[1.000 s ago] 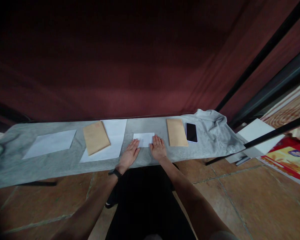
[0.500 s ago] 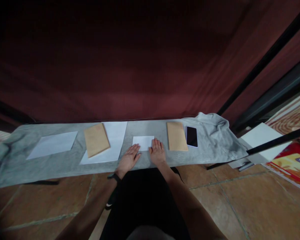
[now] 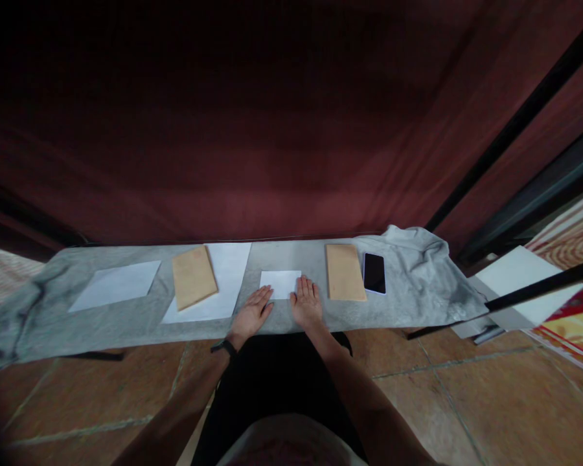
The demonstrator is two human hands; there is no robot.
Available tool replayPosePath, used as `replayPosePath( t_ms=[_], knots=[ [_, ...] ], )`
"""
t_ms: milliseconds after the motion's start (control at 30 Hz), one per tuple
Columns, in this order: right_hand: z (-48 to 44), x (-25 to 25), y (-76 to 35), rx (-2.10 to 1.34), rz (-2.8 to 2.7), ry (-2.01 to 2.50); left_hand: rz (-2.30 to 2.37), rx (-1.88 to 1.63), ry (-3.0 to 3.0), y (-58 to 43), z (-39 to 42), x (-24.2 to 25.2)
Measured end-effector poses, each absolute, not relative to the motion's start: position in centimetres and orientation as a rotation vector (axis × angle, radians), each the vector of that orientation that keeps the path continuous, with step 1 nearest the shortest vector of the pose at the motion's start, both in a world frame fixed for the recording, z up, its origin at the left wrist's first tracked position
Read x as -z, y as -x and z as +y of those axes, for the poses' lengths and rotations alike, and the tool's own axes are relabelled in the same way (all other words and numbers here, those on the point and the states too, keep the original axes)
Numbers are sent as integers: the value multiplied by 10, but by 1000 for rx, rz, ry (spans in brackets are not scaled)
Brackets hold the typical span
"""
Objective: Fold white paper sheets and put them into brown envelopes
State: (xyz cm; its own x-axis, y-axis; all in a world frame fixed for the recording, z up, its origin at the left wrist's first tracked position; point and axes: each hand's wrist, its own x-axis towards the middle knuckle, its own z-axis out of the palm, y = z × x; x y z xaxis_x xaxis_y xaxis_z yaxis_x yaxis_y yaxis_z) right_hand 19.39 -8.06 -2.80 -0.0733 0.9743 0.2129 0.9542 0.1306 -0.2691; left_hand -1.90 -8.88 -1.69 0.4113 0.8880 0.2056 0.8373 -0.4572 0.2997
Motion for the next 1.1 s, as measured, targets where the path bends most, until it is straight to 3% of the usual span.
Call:
replayPosePath(
  t_ms=[333, 600, 1100],
  knots=[
    [-125, 24, -170, -91, -2307, 1505, 1451, -391, -2602, 14, -106, 8],
    [-140, 23, -196, -43, -2274, 1619, 1620, -394, -2513, 0, -127, 10],
    [-139, 24, -204, 6, -2278, 1684, 1576, -331, -2455, -35, -54, 14]
  ],
)
